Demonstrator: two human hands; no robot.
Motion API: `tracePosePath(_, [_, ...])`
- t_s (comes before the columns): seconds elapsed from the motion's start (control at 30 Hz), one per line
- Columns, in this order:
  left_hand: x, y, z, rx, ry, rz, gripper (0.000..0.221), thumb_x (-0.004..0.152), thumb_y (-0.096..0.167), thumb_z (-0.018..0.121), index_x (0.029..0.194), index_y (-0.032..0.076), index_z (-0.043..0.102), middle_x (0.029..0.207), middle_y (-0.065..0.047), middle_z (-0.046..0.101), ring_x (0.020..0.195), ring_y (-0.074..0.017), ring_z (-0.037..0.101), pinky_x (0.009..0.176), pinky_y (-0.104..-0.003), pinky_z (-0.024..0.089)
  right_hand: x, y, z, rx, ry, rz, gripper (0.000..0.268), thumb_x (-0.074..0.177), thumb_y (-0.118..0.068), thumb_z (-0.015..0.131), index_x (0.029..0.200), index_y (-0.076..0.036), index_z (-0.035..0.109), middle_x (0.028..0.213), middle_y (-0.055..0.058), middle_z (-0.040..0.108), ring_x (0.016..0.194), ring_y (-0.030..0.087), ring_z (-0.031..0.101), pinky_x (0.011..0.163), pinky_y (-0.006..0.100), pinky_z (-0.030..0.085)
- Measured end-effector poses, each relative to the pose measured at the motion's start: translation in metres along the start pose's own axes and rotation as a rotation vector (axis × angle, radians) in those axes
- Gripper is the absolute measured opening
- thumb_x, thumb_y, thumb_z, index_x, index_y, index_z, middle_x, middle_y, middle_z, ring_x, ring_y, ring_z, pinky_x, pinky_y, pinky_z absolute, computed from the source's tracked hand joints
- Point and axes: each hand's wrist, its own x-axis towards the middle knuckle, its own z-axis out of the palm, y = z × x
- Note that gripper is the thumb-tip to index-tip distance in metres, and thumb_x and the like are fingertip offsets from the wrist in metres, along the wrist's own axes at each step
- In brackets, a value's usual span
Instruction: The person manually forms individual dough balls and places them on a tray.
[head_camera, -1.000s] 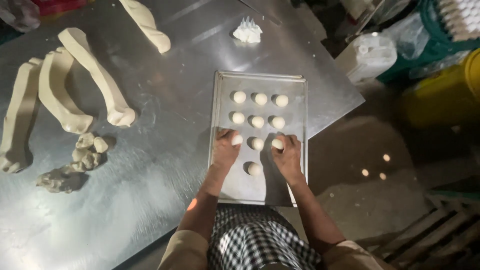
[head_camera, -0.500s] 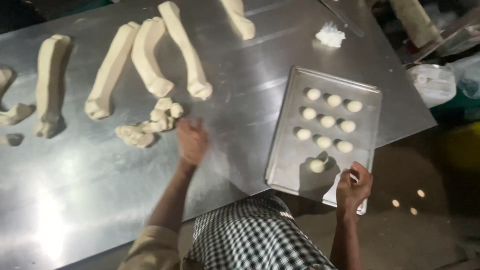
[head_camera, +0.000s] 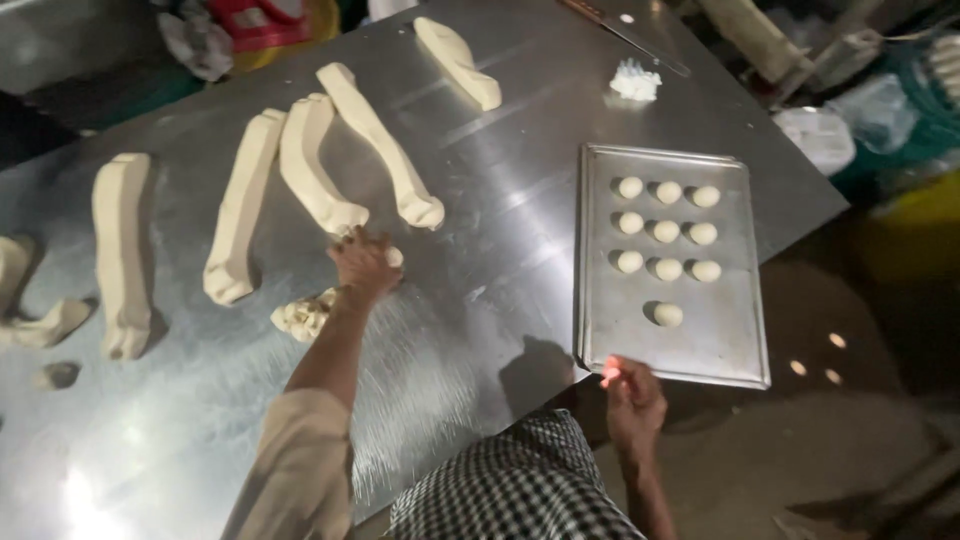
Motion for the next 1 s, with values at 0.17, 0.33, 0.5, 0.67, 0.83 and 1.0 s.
tracePosePath(0.17, [-0.079,0.057,0.068,-1.480,-0.413,0.628,0.009,0.113,0.005,0.016,0.116,0.001,0.024,0.105,-0.005,0.027,0.093,-0.0095,0.026,0.077,-0.013,0.020,-0.022,-0.044,0.036,0.483,-0.106,0.367,0.027,0.100,-0.007,0.065,0.125,0.002,0.068,0.109,0.014,0.071,0.093,0.019,0.071,0.082,0.033,0.060])
tracePosePath(0.33, [-0.209,0.118,0.083,-0.520,0.207,0.784,0.034,0.083,0.016,0.075,0.112,0.000,0.065,0.108,-0.018,0.053,0.099,-0.0337,0.056,0.086,-0.046,0.050,-0.030,-0.036,0.082,0.794,-0.606,0.500,0.045,0.100,-0.014,0.061,0.144,-0.005,0.053,0.115,0.009,0.067,0.094,0.017,0.065,0.080,0.032,0.054])
tracePosePath(0.5, [-0.283,0.004,0.099,-0.317,0.240,0.233,0.040,0.083,0.020,0.071,0.121,0.015,0.062,0.115,-0.013,0.051,0.104,-0.0308,0.058,0.088,-0.048,0.050,-0.028,-0.045,0.083,-0.147,-0.610,-0.058,0.034,0.097,-0.020,0.066,0.127,-0.006,0.057,0.113,0.014,0.062,0.098,0.028,0.062,0.081,0.041,0.054])
tracePosePath(0.67, [-0.282,-0.035,0.060,0.279,0.252,0.343,0.034,0.084,0.028,0.067,0.117,0.026,0.063,0.112,-0.007,0.059,0.106,-0.0351,0.054,0.089,-0.051,0.042,0.023,-0.021,0.123,-0.542,-0.636,-0.624,0.030,0.093,-0.022,0.068,0.114,-0.006,0.054,0.120,0.023,0.051,0.109,0.041,0.050,0.094,0.055,0.040])
tracePosePath(0.83, [-0.225,-0.027,0.064,0.340,0.183,0.000,0.047,0.084,0.050,0.060,0.109,0.011,0.062,0.113,-0.017,0.055,0.107,-0.0371,0.050,0.098,-0.054,0.037,0.062,-0.019,0.176,-0.611,-0.648,-0.576,0.044,0.099,-0.030,0.061,0.131,-0.004,0.045,0.124,0.022,0.047,0.113,0.040,0.048,0.099,0.055,0.036])
tracePosePath(1.0, [-0.167,0.006,0.068,0.287,0.448,-0.012,0.047,0.095,0.051,0.057,0.105,0.005,0.061,0.109,-0.018,0.056,0.106,-0.0364,0.051,0.097,-0.053,0.038,0.087,-0.039,0.219,-0.567,-0.659,-0.597,0.047,0.100,-0.034,0.061,0.131,-0.001,0.050,0.124,0.023,0.050,0.115,0.039,0.049,0.101,0.055,0.035])
